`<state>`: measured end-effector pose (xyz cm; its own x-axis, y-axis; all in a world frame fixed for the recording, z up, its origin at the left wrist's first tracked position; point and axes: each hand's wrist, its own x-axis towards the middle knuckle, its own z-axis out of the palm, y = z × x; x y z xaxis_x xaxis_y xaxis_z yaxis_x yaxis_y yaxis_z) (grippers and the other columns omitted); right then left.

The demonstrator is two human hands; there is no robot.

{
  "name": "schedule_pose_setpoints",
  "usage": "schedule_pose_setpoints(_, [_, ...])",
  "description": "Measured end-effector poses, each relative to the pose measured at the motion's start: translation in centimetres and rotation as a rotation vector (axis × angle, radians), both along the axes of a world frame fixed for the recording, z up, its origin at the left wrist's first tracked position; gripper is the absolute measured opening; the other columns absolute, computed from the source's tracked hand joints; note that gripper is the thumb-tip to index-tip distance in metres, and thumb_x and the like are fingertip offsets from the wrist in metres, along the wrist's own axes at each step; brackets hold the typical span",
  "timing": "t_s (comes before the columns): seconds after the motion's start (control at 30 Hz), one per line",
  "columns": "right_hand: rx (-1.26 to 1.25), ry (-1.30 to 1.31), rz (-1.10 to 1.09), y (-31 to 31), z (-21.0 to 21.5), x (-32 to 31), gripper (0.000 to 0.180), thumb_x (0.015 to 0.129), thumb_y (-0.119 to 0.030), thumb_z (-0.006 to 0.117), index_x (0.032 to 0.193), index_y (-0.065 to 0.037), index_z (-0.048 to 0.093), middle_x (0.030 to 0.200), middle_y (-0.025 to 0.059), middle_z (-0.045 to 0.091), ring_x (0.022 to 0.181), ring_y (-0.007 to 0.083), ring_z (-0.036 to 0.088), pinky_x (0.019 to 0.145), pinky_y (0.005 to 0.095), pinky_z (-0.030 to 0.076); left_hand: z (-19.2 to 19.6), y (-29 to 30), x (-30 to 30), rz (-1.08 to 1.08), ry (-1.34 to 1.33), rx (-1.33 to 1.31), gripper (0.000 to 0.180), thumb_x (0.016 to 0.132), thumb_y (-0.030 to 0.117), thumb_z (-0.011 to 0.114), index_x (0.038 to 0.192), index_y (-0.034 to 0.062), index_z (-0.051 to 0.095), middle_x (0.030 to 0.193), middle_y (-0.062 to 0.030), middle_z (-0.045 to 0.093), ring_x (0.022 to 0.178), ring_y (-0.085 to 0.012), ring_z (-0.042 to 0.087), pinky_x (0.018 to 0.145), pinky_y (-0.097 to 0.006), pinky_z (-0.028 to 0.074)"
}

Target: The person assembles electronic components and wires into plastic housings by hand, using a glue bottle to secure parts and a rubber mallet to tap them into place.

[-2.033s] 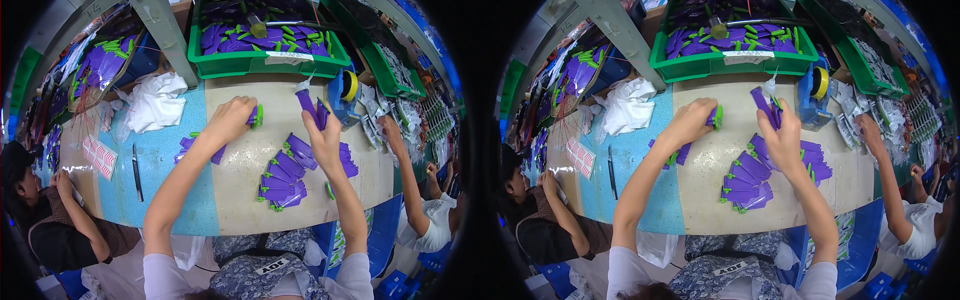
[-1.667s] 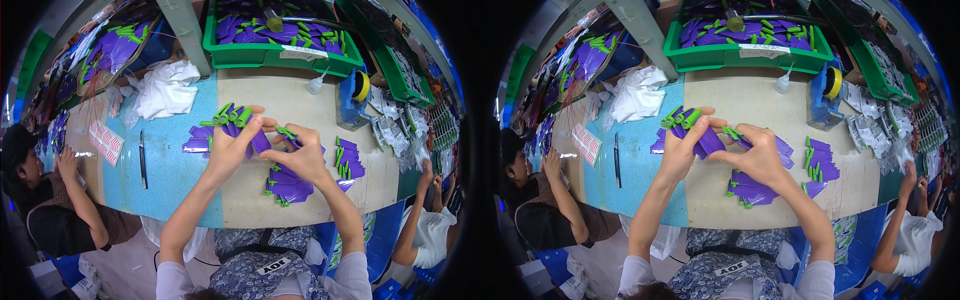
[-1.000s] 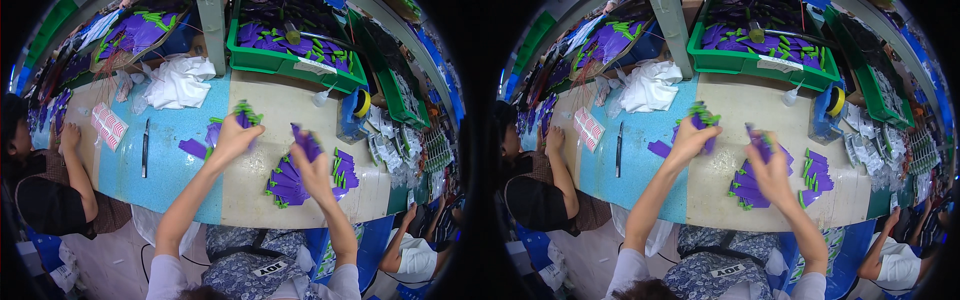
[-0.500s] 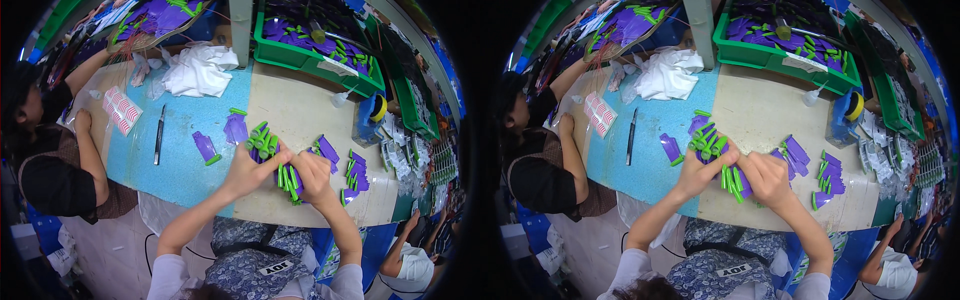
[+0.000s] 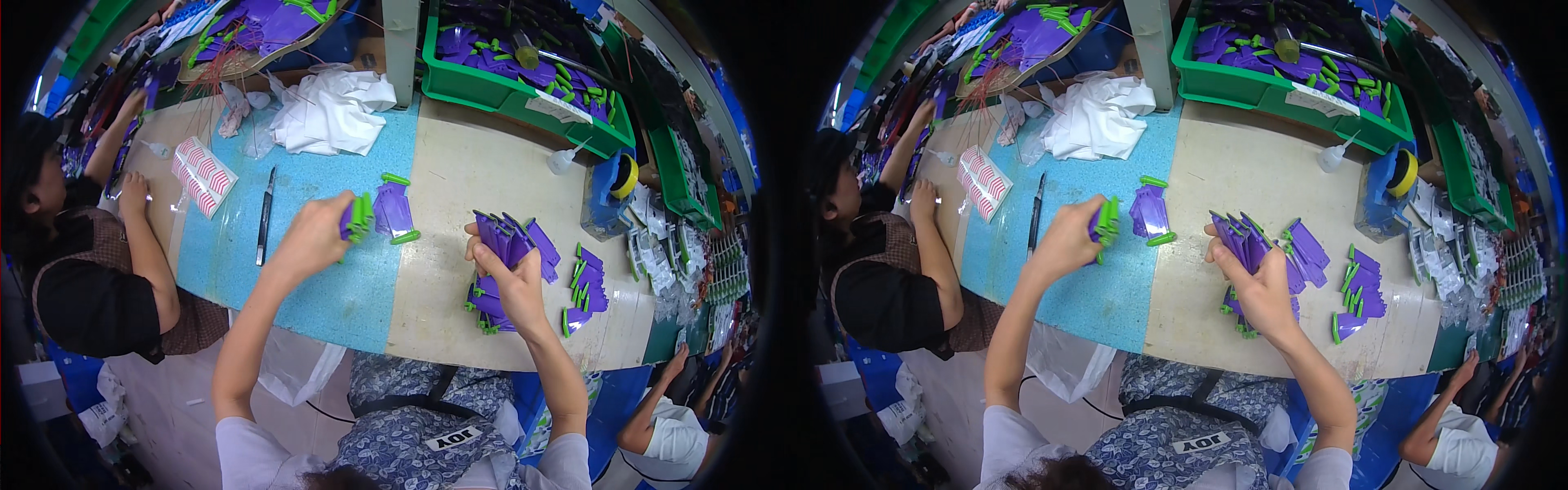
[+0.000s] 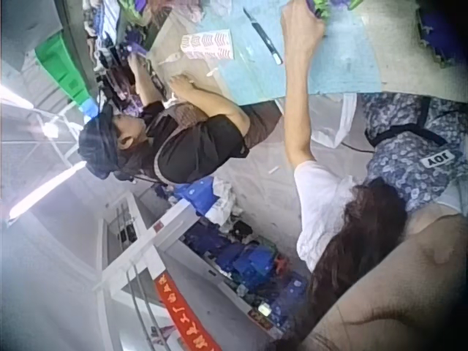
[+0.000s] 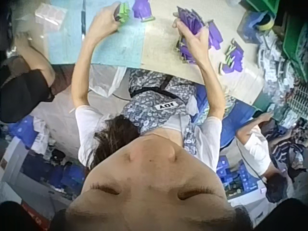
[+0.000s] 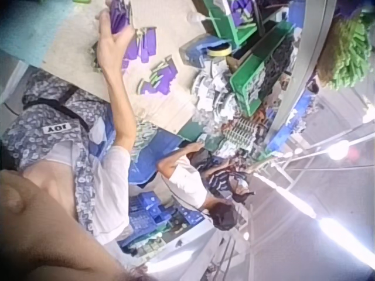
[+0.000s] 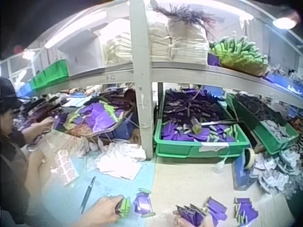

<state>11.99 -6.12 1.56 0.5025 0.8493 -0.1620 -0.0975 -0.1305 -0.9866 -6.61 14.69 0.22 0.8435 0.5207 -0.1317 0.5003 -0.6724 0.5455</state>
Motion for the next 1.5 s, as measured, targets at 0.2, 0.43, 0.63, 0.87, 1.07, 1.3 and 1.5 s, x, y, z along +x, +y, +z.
schedule_pose_setpoints(0.2, [-0.053,0.021,-0.032,-2.0,-0.1,0.4,0.015,0.088,-0.009,0.065,0.099,0.001,0.065,0.082,-0.0003,0.061,0.072,0.0052,0.052,0.064,0.0213,0.041,0.7,1.3,-4.6,0.07,0.019,0.098,0.044,0.062,0.007,0.08,0.097,-0.0063,0.057,0.089,-0.0213,0.06,0.083,-0.0389,0.06,0.073,-0.043,0.046])
schedule_pose_setpoints(0.43, [-0.145,-0.158,0.198,0.0,-0.9,-3.6,0.026,0.079,-0.019,0.077,0.091,0.0,0.063,0.071,-0.0009,0.056,0.064,0.0047,0.048,0.055,0.024,0.039,-0.5,-4.6,-0.4,0.281,-0.391,-0.974,0.039,0.076,0.012,0.07,0.11,-0.0049,0.061,0.105,-0.0177,0.066,0.1,-0.0273,0.062,0.084,-0.038,0.049])
schedule_pose_setpoints(0.63, [-0.036,-0.294,0.06,-0.5,-1.5,-2.9,0.033,0.073,-0.022,0.082,0.085,0.001,0.062,0.064,0.0042,0.058,0.058,0.0056,0.052,0.05,0.0264,0.039,0.3,-9.9,2.7,0.281,-0.834,-1.328,0.041,0.091,0.008,0.057,0.128,-0.0059,0.045,0.111,-0.0181,0.064,0.113,-0.0332,0.059,0.097,-0.046,0.048])
schedule_pose_setpoints(0.87, [0.203,-0.591,0.102,-1.0,-0.8,-1.6,0.034,0.063,-0.02,0.088,0.081,-0.001,0.065,0.071,0.0071,0.067,0.062,0.0152,0.065,0.054,0.0264,0.049,0.2,-12.6,4.5,0.396,-1.038,-1.389,0.03,0.094,0.01,0.057,0.118,-0.0003,0.043,0.103,-0.0165,0.065,0.102,-0.0307,0.065,0.09,-0.042,0.053])
schedule_pose_setpoints(1.07, [0.415,-1.384,0.077,-1.7,-0.8,-0.5,0.041,0.069,-0.011,0.069,0.109,0.001,0.065,0.07,0.0059,0.056,0.053,0.0179,0.056,0.047,0.0299,0.044,-0.4,-13.7,4.8,0.421,-0.958,-1.132,0.022,0.093,0.012,0.061,0.11,0.0011,0.052,0.098,-0.0127,0.067,0.095,-0.0228,0.067,0.078,-0.033,0.054])
schedule_pose_setpoints(1.3, [0.29,-1.178,-0.116,-3.7,-2.3,1.8,0.025,0.075,0.0,0.064,0.1,0.002,0.065,0.066,0.007,0.054,0.054,0.0207,0.056,0.047,0.0284,0.043,0.4,-6.2,4.8,-0.14,-0.373,-0.159,0.035,0.073,0.002,0.07,0.106,0.0,0.057,0.079,-0.0118,0.066,0.075,-0.0272,0.065,0.067,-0.036,0.051])
schedule_pose_setpoints(1.5, [0.072,-0.476,-0.329,-3.8,0.7,2.6,0.012,0.088,0.001,0.059,0.1,0.002,0.061,0.074,0.0077,0.061,0.065,0.0126,0.061,0.052,0.0245,0.047,0.5,-0.3,7.3,-0.453,0.045,0.269,0.034,0.064,-0.009,0.063,0.095,0.0008,0.055,0.087,-0.0156,0.064,0.093,-0.0331,0.059,0.078,-0.038,0.05])
